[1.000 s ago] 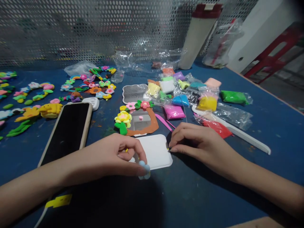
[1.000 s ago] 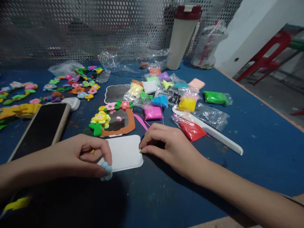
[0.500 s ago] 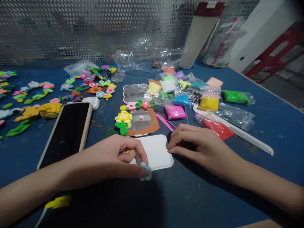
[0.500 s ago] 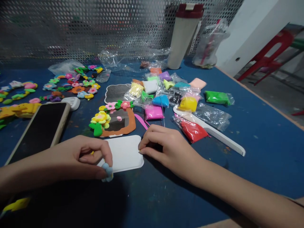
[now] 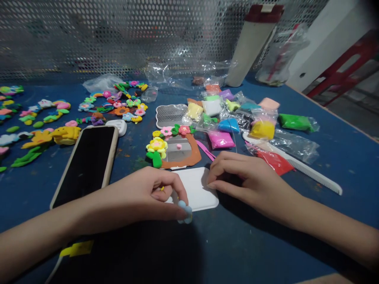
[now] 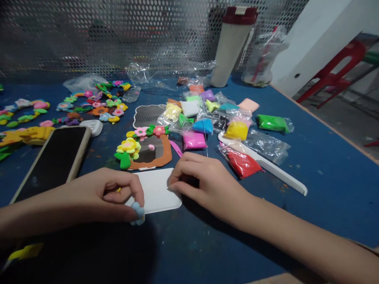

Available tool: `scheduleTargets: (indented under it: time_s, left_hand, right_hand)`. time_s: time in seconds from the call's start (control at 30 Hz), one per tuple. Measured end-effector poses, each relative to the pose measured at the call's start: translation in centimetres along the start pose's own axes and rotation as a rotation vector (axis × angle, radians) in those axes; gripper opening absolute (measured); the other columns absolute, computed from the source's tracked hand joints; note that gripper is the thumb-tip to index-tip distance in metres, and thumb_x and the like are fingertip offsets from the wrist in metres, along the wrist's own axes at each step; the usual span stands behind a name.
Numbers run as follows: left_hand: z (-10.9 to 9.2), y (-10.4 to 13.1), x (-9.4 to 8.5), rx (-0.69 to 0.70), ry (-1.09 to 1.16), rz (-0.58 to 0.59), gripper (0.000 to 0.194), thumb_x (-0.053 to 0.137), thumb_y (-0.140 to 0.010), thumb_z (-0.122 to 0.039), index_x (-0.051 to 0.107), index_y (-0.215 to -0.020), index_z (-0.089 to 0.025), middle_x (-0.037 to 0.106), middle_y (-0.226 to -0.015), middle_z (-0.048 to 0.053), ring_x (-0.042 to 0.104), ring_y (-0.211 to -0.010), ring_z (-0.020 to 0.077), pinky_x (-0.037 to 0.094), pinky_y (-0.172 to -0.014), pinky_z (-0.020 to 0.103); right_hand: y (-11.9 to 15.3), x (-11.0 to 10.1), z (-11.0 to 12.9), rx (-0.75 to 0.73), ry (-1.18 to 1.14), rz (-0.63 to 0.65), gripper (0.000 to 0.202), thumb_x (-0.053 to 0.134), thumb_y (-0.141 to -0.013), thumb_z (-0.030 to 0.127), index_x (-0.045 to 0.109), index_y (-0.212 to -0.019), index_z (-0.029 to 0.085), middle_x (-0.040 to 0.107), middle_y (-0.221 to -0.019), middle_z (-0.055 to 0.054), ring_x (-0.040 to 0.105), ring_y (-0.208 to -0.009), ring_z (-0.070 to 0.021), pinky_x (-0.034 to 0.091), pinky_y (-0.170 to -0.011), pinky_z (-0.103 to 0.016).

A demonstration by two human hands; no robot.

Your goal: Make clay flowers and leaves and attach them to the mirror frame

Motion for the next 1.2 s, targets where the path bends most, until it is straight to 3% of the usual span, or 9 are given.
scheduleTargets:
  time_s: [0.23,0.5,0.77,1.2]
  left_hand:
    - [0.2,-0.1,0.0,0.016,0.002,0.006,0.018,0.07,-0.073,-0.037,0.063,-0.082,-0.023,0.02,-0.05,-0.01,0.016,-0.046,0.0074,0.011,-0.042,0.024]
    - [-0.4,-0.1,0.2,-0.043,-0.012,-0.008,0.026,0.071,-0.07,-0.043,0.061,-0.08,-0.02,0.019,-0.048,-0.011,0.015,-0.044,0.0075,0.011,-0.041,0.023]
    - [0.0,0.0,0.1,-0.046,-0.046,0.003,0.025,0.069,-0.072,-0.043,0.061,-0.084,-0.022,0.021,-0.05,-0.01,0.018,-0.046,0.0083,0.012,-0.042,0.023]
    - [0.0,0.0,0.0,-0.019,-0.068,0.01,0.025,0.067,-0.074,-0.046,0.061,-0.084,-0.024,0.021,-0.052,-0.01,0.019,-0.047,0.0085,0.013,-0.042,0.023]
  right_hand:
    - [-1.9,1.3,0.5,-0.1,0.063,0.037,0.006,0.061,-0.081,0.009,0.065,-0.08,0.014,0.061,-0.083,-0.004,0.057,-0.076,-0.0144,0.045,-0.066,-0.024]
    - [-1.2,0.8,0.1,-0.132,0.069,0.064,0.014,0.059,-0.084,0.015,0.067,-0.095,0.017,0.06,-0.092,-0.006,0.059,-0.084,-0.0153,0.048,-0.075,-0.026]
    - [-1.0,0.9,-0.1,-0.198,0.237,0.032,0.024,0.05,-0.09,0.019,0.066,-0.107,0.017,0.057,-0.097,-0.01,0.058,-0.084,-0.0173,0.049,-0.073,-0.029]
    - [-0.5,1.1,-0.4,-0.303,0.389,0.091,0.032,0.042,-0.094,0.028,0.061,-0.12,0.023,0.055,-0.105,-0.012,0.054,-0.084,-0.0186,0.049,-0.067,-0.03]
Point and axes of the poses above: each hand's wrist, its own y-axis away from the middle knuckle, its own x-axis out of the palm, z = x × y, the point moved 2 cm from there along -y, towards the middle knuckle
